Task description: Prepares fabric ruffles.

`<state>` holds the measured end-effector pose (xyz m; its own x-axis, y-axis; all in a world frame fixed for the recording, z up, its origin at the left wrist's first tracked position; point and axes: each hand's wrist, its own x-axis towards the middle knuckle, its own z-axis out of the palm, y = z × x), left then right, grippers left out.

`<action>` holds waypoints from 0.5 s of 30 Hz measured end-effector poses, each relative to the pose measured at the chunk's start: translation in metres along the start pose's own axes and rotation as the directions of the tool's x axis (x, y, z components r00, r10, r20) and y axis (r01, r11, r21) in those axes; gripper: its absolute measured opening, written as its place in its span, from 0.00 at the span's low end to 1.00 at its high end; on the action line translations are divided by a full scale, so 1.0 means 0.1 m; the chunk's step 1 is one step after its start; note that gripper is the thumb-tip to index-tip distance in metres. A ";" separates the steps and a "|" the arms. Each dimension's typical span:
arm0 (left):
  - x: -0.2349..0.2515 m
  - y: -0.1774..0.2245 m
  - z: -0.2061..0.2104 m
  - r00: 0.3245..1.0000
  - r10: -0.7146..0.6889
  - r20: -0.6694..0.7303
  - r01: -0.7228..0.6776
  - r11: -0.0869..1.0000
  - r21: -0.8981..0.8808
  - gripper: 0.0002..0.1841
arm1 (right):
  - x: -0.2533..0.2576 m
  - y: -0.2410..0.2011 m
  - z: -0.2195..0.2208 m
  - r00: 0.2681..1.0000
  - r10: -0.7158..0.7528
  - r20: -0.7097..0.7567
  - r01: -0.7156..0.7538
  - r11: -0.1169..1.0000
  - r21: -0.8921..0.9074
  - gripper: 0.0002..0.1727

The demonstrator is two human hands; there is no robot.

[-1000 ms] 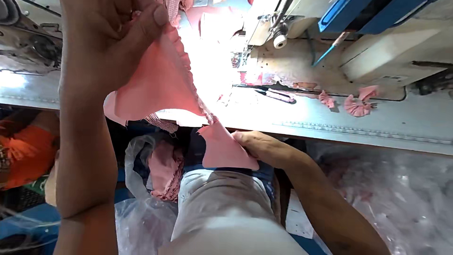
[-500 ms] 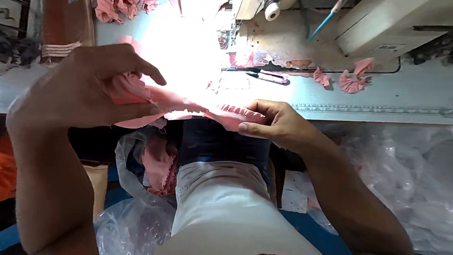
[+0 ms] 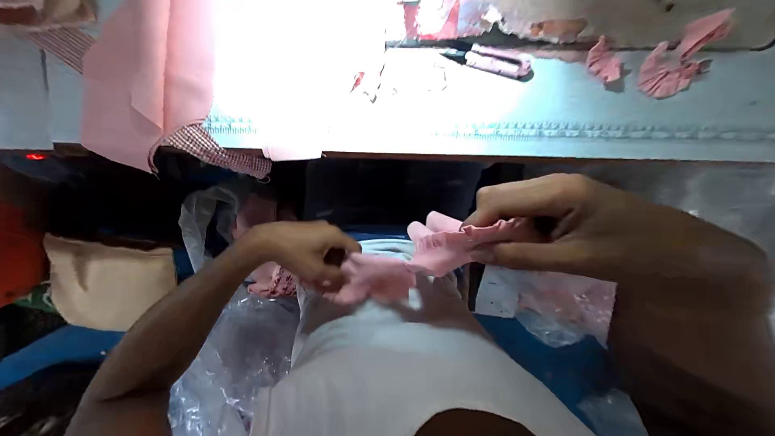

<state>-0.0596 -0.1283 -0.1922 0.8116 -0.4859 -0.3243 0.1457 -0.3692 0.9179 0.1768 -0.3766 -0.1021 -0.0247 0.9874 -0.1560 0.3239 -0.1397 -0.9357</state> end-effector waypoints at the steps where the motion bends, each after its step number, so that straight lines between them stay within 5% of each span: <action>1: 0.00 0.03 -0.02 0.990 0.018 -0.141 0.009 0.983 0.185 0.04 | -0.04 0.01 0.02 1.000 0.023 -0.018 -0.023 0.999 -0.036 0.07; 3: -0.06 0.16 -0.07 0.878 0.122 -0.463 0.147 0.852 0.503 0.08 | -0.14 0.02 0.05 0.994 0.056 -0.097 -0.064 0.995 -0.079 0.08; 5: -0.15 0.33 -0.01 0.720 0.215 -0.660 0.345 0.715 0.609 0.11 | -0.25 0.03 0.07 0.980 0.109 -0.166 -0.120 0.991 -0.060 0.10; 6: -0.21 0.41 0.08 0.720 0.179 -0.670 0.397 0.686 0.610 0.13 | -0.29 0.04 0.09 0.972 0.140 -0.189 -0.153 0.986 -0.059 0.11; 7: -0.29 0.50 0.21 0.792 0.056 -0.608 0.406 0.695 0.593 0.18 | -0.33 0.09 0.12 0.965 0.175 -0.198 -0.193 0.978 -0.078 0.11; 9: -0.45 0.58 0.44 0.933 -0.237 -0.272 0.347 0.794 0.500 0.27 | -0.40 0.25 0.22 0.961 0.211 -0.176 -0.246 0.947 -0.205 0.11; 10: -0.48 0.56 0.49 0.957 -0.269 -0.111 0.290 0.855 0.430 0.21 | -0.43 0.33 0.26 0.964 0.216 -0.155 -0.254 0.921 -0.296 0.11; 12: -0.38 0.47 0.43 0.987 -0.103 -0.124 0.142 0.915 0.378 0.13 | -0.46 0.42 0.32 0.968 0.225 -0.111 -0.251 0.873 -0.419 0.13; 15: 0.23 0.21 0.14 0.926 0.122 -0.357 0.030 0.919 0.393 0.24 | -0.49 0.38 0.37 0.975 0.217 -0.048 -0.216 0.868 -0.446 0.13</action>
<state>-0.0460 -0.1580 -0.1836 0.9714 -0.2123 -0.1061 -0.0642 -0.6655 0.7437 0.1556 -0.4330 -0.1421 0.0919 0.9358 -0.3403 0.7087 -0.3016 -0.6378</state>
